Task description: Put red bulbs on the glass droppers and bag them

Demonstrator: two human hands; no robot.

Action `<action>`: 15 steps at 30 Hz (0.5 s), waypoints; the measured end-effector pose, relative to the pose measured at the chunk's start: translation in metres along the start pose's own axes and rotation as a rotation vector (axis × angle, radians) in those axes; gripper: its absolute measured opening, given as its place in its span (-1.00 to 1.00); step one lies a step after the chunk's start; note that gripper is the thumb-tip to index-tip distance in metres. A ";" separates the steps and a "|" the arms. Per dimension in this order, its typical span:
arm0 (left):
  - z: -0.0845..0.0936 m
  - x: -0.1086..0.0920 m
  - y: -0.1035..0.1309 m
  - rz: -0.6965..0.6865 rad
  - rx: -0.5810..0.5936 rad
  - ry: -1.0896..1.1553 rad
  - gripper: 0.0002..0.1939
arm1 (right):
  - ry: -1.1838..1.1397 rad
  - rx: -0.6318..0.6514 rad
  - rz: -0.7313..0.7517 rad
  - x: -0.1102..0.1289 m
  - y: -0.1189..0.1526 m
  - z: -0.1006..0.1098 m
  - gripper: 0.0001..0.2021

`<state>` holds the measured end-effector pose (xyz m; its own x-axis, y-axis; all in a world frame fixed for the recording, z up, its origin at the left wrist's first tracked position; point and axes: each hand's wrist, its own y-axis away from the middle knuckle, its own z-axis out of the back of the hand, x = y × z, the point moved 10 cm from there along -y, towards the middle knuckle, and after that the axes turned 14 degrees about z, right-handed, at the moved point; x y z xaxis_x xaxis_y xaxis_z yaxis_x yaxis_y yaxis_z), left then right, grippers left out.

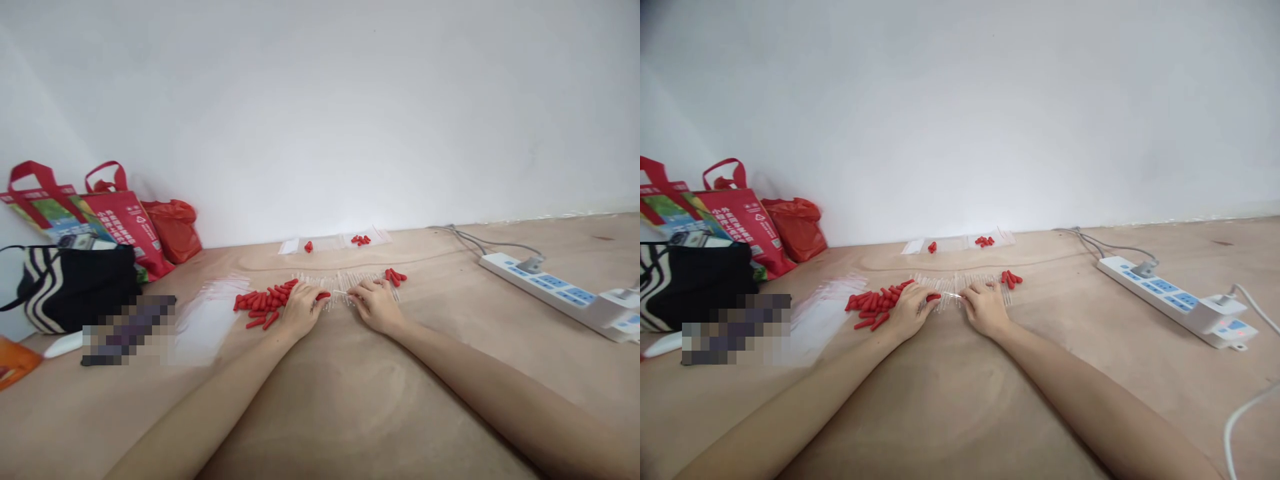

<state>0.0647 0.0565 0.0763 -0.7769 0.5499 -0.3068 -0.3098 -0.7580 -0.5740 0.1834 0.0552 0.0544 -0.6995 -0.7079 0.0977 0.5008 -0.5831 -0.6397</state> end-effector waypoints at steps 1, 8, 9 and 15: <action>-0.001 -0.001 0.000 -0.007 0.006 0.003 -0.91 | 0.005 0.003 0.009 0.001 0.000 0.000 -0.83; -0.004 -0.001 0.000 -0.023 0.020 0.040 -0.90 | 0.014 0.012 0.040 0.004 -0.001 0.000 -0.83; -0.005 0.000 0.000 -0.025 0.023 0.042 -0.90 | 0.009 0.008 0.039 0.004 0.000 0.000 -0.83; -0.007 0.002 0.000 -0.027 0.027 0.030 -0.90 | 0.002 -0.019 0.049 0.004 0.000 0.002 -0.83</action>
<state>0.0674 0.0602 0.0702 -0.7517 0.5799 -0.3141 -0.3454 -0.7518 -0.5616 0.1816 0.0513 0.0564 -0.6755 -0.7346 0.0640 0.5247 -0.5398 -0.6583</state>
